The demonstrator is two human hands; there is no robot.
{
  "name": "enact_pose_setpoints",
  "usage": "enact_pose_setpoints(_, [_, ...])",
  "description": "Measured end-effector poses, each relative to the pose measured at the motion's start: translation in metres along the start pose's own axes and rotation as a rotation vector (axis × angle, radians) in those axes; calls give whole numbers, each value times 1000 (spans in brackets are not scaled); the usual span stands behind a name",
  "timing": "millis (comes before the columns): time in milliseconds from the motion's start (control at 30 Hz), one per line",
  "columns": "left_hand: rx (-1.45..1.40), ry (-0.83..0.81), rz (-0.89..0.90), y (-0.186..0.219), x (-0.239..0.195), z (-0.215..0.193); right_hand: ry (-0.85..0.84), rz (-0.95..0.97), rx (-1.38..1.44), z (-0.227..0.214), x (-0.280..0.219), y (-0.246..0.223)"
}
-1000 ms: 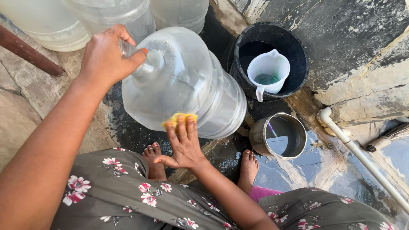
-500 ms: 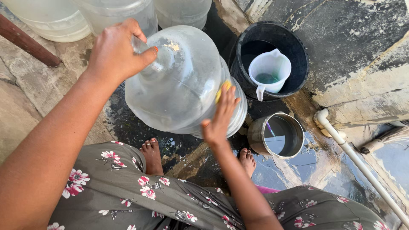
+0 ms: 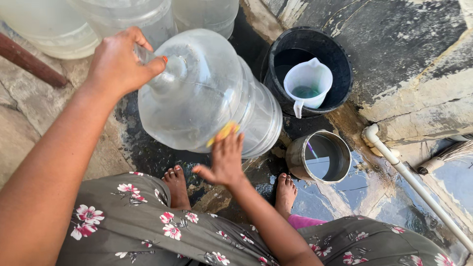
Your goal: The person scrubs the exterior of a large transparent water dispenser bottle with a yellow sponge, then rinses it by shaking water inside. The cleaned bottle is placed upright among other similar bottles.
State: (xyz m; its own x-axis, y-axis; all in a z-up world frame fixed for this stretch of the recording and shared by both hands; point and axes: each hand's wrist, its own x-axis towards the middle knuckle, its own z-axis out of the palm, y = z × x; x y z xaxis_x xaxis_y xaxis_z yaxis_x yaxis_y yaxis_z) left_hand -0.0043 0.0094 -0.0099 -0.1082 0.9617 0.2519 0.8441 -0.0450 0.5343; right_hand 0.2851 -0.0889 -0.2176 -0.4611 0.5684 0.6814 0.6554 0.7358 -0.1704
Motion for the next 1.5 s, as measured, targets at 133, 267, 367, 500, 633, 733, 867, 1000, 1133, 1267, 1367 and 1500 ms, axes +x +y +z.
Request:
enact_pose_setpoints(133, [-30,-4,14,-4,-3,-3,-74,283,46,-32,34,38])
enact_pose_setpoints(267, [-21,28,9,-3,-8,-2,-88,564,187,-31,24,82])
enact_pose_setpoints(367, [-9,61,9,-4,-8,0,-39,645,100,-22,-2,94])
enact_pose_setpoints(500, [14,17,-63,-3,0,5,159,747,401,-15,11,61])
enact_pose_setpoints(633, [35,60,7,-6,-1,6,89,526,483,-35,38,-4])
enact_pose_setpoints(733, [60,60,34,-11,-4,2,29,443,366,-36,34,-18])
enact_pose_setpoints(867, [-23,-53,-48,-10,-10,-8,84,401,174,9,-12,15])
enact_pose_setpoints(1000, [-151,-157,-196,-8,-6,-19,82,566,0,27,-56,53])
enact_pose_setpoints(1133, [-141,-169,-160,-10,-4,-18,91,739,53,6,-36,70])
enact_pose_setpoints(1267, [-48,-75,-68,-15,-4,-10,121,783,403,-14,19,31])
enact_pose_setpoints(1367, [41,14,7,-21,-5,2,33,475,445,-20,21,-18])
enact_pose_setpoints(1500, [124,38,-11,-12,-4,2,-203,281,164,19,-28,-36])
